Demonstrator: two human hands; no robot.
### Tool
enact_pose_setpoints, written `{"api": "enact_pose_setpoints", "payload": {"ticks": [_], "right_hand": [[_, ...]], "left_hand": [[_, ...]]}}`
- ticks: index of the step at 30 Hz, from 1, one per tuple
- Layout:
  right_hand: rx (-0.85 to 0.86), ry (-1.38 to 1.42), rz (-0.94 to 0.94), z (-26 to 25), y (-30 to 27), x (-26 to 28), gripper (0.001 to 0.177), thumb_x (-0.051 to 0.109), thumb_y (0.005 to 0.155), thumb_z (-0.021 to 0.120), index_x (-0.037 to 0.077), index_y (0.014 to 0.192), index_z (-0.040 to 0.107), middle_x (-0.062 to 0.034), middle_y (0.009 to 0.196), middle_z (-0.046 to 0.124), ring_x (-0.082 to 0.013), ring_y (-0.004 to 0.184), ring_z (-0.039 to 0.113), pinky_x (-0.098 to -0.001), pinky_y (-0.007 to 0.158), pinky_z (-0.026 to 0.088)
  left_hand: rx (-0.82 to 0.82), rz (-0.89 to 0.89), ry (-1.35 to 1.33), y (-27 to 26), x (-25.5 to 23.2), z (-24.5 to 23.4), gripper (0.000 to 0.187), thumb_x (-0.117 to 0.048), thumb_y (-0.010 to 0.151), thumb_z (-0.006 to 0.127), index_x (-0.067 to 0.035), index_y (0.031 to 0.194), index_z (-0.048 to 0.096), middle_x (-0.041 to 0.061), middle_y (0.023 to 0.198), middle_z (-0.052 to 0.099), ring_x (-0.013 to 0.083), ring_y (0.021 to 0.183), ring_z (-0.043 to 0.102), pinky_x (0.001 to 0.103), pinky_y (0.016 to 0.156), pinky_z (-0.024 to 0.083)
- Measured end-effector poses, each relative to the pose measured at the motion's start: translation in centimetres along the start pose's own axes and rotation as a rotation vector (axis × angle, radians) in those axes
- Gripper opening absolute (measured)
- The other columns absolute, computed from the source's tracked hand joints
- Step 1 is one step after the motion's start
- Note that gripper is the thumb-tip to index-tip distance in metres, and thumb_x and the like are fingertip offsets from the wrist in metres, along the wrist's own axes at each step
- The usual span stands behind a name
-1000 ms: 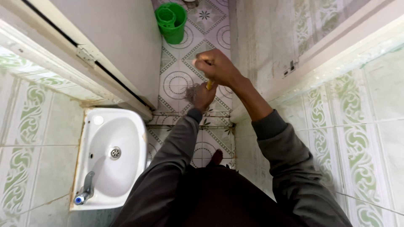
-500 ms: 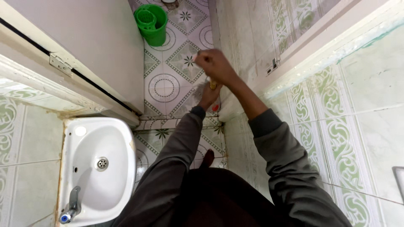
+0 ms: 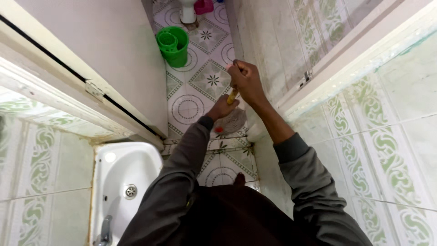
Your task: The person uses a wooden handle tool to scrape dirt from the tiled bathroom floor and along the base of the walls, moving between the toilet, a sink, and a blue storage barrel.
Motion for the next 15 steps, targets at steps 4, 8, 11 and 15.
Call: {"api": "enact_pose_setpoints", "payload": {"ticks": [4, 8, 11, 15], "right_hand": [[-0.055, -0.086, -0.046, 1.5, -1.6, -0.6, 0.035, 0.022, 0.101, 0.062, 0.01, 0.07, 0.049, 0.0035, 0.064, 0.047, -0.0061, 0.055, 0.043, -0.0267, 0.051, 0.039], [-0.195, 0.006, -0.089, 0.3, -1.8, 1.1, 0.026, 0.023, 0.098, 0.062, 0.01, 0.075, 0.059, 0.0013, 0.065, 0.057, -0.0072, 0.056, 0.054, -0.0272, 0.054, 0.046], [-0.252, 0.001, -0.198, -1.5, -1.2, 5.5, 0.04, 0.03, 0.102, 0.056, 0.012, 0.066, 0.054, 0.0028, 0.057, 0.053, -0.0066, 0.048, 0.053, -0.027, 0.047, 0.047], [-0.26, 0.057, -0.24, -2.4, 0.6, 10.6, 0.041, 0.024, 0.104, 0.065, 0.012, 0.069, 0.046, 0.0041, 0.063, 0.042, -0.0064, 0.054, 0.043, -0.0274, 0.052, 0.04]], "left_hand": [[-0.026, 0.13, 0.168, -0.8, 1.5, -3.5, 0.045, -0.04, 0.096, 0.066, 0.004, 0.09, 0.064, 0.021, 0.083, 0.061, 0.0404, 0.075, 0.06, 0.052, 0.069, 0.048], [0.005, 0.131, 0.232, 0.4, 0.1, -5.4, 0.041, -0.041, 0.093, 0.067, 0.0, 0.088, 0.069, 0.023, 0.084, 0.066, 0.0435, 0.084, 0.064, 0.052, 0.078, 0.05], [-0.09, 0.396, 0.266, 2.2, -6.5, -6.9, 0.037, -0.036, 0.09, 0.07, 0.0, 0.084, 0.07, 0.025, 0.082, 0.067, 0.045, 0.081, 0.062, 0.054, 0.073, 0.047], [-0.143, 0.464, 0.157, 5.0, -13.4, -8.9, 0.033, -0.031, 0.091, 0.071, 0.001, 0.081, 0.07, 0.024, 0.079, 0.068, 0.0438, 0.076, 0.064, 0.051, 0.069, 0.049]]}}
Point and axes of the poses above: each hand's wrist, its own y-axis towards the middle knuckle, its own z-axis out of the palm, x = y × z, the point moved 10 cm from there along y, towards the middle knuckle
